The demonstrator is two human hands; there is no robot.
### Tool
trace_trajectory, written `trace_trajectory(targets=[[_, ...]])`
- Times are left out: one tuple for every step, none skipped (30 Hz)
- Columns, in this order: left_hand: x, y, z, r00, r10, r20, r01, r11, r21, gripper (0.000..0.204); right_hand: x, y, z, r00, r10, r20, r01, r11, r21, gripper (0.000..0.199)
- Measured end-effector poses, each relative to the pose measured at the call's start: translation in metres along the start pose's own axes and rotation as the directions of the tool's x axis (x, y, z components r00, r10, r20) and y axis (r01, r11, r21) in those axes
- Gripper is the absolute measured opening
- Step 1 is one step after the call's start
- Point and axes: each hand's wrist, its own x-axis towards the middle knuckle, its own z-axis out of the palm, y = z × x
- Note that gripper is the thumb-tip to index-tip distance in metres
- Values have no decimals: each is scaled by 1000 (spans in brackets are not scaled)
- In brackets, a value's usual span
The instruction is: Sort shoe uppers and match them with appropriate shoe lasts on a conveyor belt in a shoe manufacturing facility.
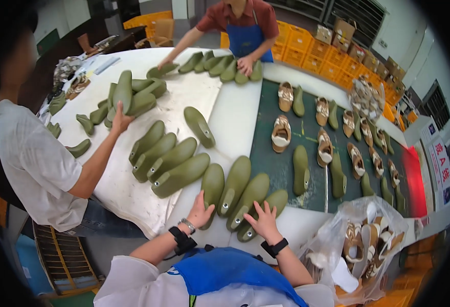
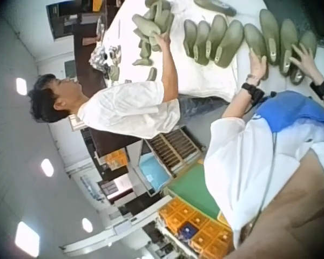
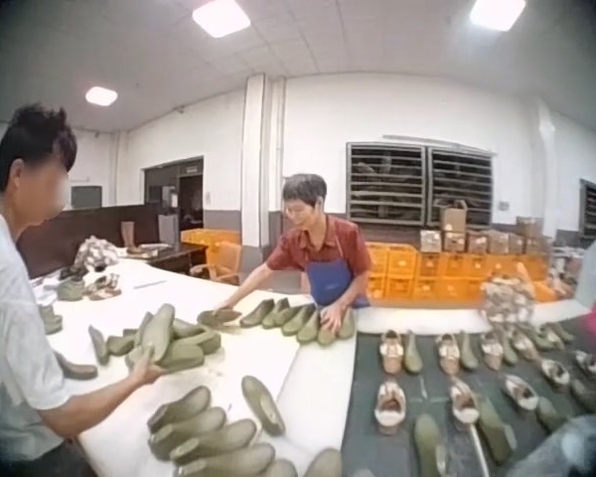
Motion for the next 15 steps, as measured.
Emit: trace_trajectory(targets=[[12, 4, -5, 999, 19, 47, -19, 1000, 12, 76, 1, -2, -1, 1000, 25, -14, -25, 1000, 14, 68], [22, 10, -7, 996, 58, 61, -65, 989, 136, 78, 0, -2, -1, 999, 48, -10, -48, 999, 13, 68], [36, 18, -11, 992, 100, 76, -117, 960, 256, 80, 3, -1, 0, 998, 68, -11, -68, 998, 11, 68], [57, 28, -16, 982, 175, 63, -186, 937, 297, 81, 4, -2, 1, 997, 82, -9, -82, 997, 11, 68], [80, 41, -22, 964, 261, 49, -261, 900, 348, 83, 0, -1, 1, 996, 85, -18, -85, 996, 5, 69], [109, 47, -31, 959, 282, 18, -270, 895, 354, 84, 0, -3, 1, 996, 85, -13, -85, 996, -7, 69], [142, 49, -39, 952, 304, -14, -279, 891, 359, 85, -1, -3, 2, 996, 88, -11, -88, 996, -8, 69], [177, 42, -47, 972, 230, -47, -201, 920, 337, 87, -3, -4, 4, 998, 63, -8, -63, 998, -1, 69], [208, 37, -52, 985, 158, -75, -127, 942, 311, 90, -4, -4, 5, 999, 40, -10, -40, 999, 5, 69], [232, 42, -54, 983, 166, -75, -136, 941, 310, 90, -4, -4, 6, 998, 55, -12, -55, 998, -5, 69], [253, 47, -56, 997, -27, -73, 48, 947, 317, 89, -7, -3, 11, 998, 50, -26, -50, 999, -17, 69], [269, 48, -54, 973, -220, -66, 230, 918, 323, 89, -11, -4, 10, 997, 69, -29, -69, 997, -19, 68], [284, 48, -52, 975, -214, -60, 222, 919, 324, 89, -12, -5, 9, 996, 88, -32, -89, 996, -20, 68], [298, 46, -51, 950, -306, -52, 304, 880, 365, 91, -10, -1, 11, 997, 60, -52, -61, 998, -3, 68], [311, 40, -45, 918, -395, -37, 374, 831, 411, 93, -9, 0, 10, 995, 79, -57, -79, 997, -2, 68]])
